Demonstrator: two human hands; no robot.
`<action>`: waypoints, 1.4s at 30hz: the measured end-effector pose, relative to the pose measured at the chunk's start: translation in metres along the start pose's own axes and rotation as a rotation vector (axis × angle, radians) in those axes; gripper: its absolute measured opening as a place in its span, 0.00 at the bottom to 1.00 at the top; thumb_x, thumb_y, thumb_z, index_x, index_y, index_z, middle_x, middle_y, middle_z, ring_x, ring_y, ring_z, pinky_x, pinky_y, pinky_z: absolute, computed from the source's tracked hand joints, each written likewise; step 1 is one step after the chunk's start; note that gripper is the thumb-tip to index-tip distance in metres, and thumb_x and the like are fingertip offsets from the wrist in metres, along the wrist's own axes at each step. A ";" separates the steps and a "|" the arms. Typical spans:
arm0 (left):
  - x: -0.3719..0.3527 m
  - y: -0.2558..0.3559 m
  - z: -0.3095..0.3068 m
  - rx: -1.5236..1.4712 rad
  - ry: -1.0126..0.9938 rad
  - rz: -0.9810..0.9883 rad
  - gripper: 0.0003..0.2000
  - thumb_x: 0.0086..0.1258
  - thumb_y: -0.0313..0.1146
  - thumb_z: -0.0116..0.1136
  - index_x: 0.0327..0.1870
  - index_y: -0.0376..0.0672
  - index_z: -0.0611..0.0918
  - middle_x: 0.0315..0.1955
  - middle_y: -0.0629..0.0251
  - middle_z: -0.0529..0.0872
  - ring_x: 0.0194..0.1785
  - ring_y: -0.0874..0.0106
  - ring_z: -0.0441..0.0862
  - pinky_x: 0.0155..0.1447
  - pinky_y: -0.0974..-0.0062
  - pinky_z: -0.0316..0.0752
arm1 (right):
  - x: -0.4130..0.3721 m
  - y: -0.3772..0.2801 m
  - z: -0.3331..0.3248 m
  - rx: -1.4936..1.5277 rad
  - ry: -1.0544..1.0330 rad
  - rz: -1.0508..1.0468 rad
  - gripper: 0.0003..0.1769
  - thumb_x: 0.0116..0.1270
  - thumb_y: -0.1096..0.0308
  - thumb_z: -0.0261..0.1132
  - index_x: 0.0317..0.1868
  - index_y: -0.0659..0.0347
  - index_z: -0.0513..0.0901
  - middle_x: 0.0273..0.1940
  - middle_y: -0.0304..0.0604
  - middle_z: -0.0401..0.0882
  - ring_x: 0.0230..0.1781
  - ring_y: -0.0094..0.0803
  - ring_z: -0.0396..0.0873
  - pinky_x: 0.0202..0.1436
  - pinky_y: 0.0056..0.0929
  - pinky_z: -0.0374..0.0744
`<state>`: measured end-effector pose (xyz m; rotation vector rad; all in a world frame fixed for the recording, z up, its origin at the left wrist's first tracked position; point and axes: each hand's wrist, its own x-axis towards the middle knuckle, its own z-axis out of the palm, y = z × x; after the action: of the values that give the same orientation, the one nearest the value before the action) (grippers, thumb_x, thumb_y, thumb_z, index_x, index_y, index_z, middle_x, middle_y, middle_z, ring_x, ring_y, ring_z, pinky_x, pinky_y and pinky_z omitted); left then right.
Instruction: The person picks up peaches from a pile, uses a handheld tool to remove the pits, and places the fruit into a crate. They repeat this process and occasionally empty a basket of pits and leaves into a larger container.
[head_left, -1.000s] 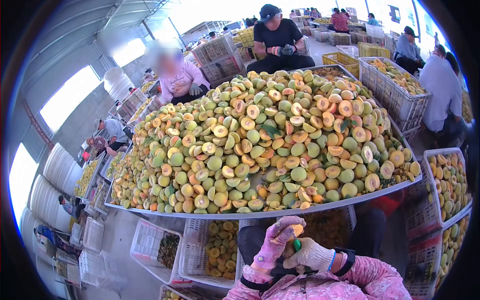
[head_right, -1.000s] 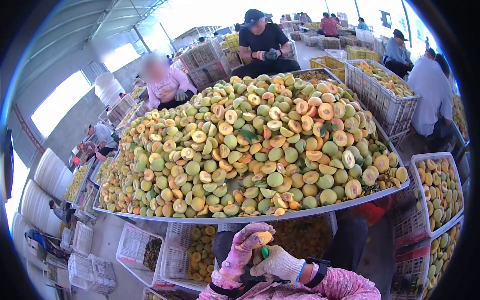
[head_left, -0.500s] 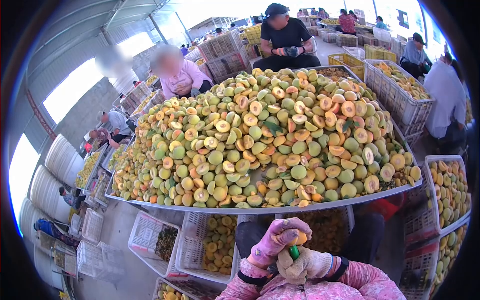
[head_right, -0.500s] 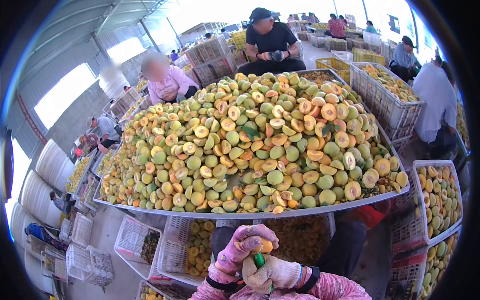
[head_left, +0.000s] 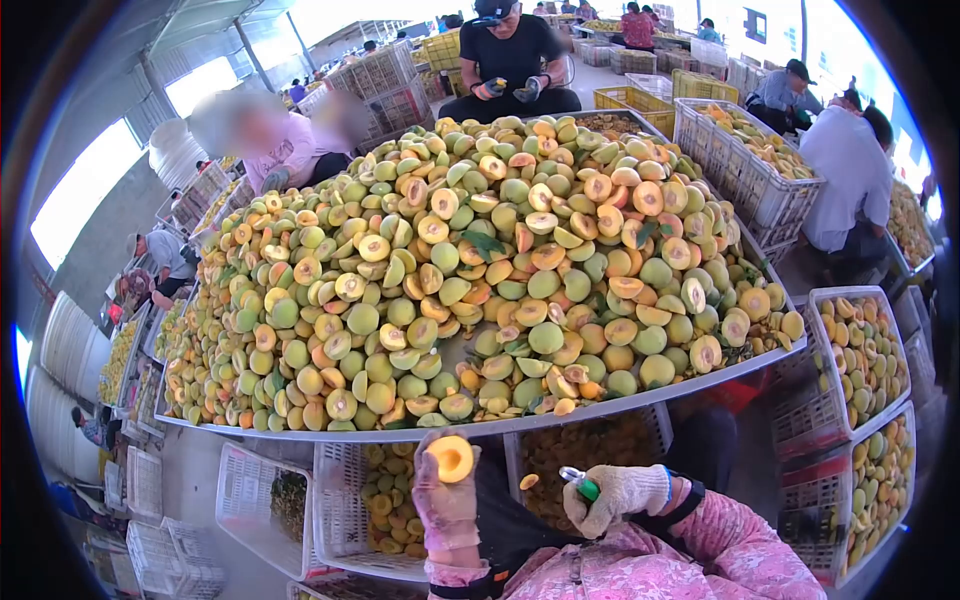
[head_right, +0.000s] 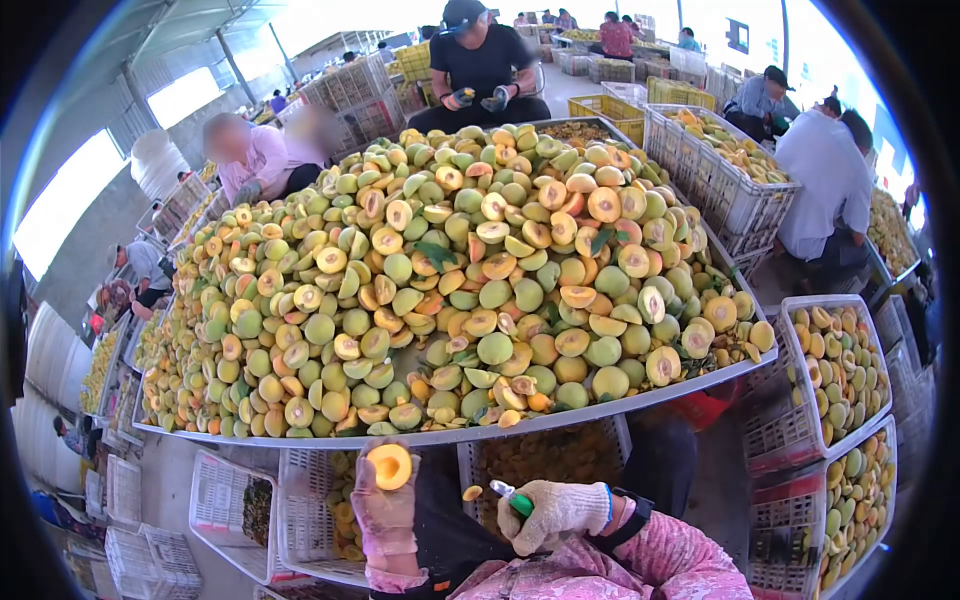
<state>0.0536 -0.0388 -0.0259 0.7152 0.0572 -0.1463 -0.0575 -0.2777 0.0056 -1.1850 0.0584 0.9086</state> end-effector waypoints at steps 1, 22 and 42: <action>0.007 0.008 -0.027 0.006 0.098 0.060 0.21 0.70 0.40 0.62 0.58 0.38 0.76 0.52 0.54 0.81 0.57 0.59 0.80 0.58 0.58 0.80 | -0.006 -0.015 -0.003 -0.388 0.260 0.145 0.15 0.50 0.69 0.74 0.37 0.59 0.80 0.32 0.42 0.83 0.23 0.32 0.80 0.25 0.30 0.76; 0.091 0.069 -0.128 0.226 0.593 -0.061 0.18 0.76 0.39 0.53 0.59 0.38 0.78 0.54 0.56 0.83 0.55 0.60 0.81 0.58 0.61 0.77 | 0.344 -0.270 -0.125 -1.768 1.059 -0.368 0.12 0.59 0.65 0.64 0.42 0.60 0.82 0.36 0.51 0.85 0.35 0.46 0.87 0.28 0.48 0.83; 0.039 0.031 -0.026 0.300 -0.092 0.216 0.28 0.74 0.45 0.57 0.70 0.38 0.69 0.67 0.55 0.73 0.69 0.60 0.71 0.68 0.62 0.68 | 0.162 -0.168 0.004 0.073 0.573 -0.448 0.29 0.50 0.76 0.77 0.52 0.64 0.75 0.28 0.41 0.80 0.17 0.26 0.76 0.18 0.27 0.76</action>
<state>0.0966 -0.0027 -0.0294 1.0078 -0.1321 0.0204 0.1538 -0.1942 0.0579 -1.2902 0.2734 0.1582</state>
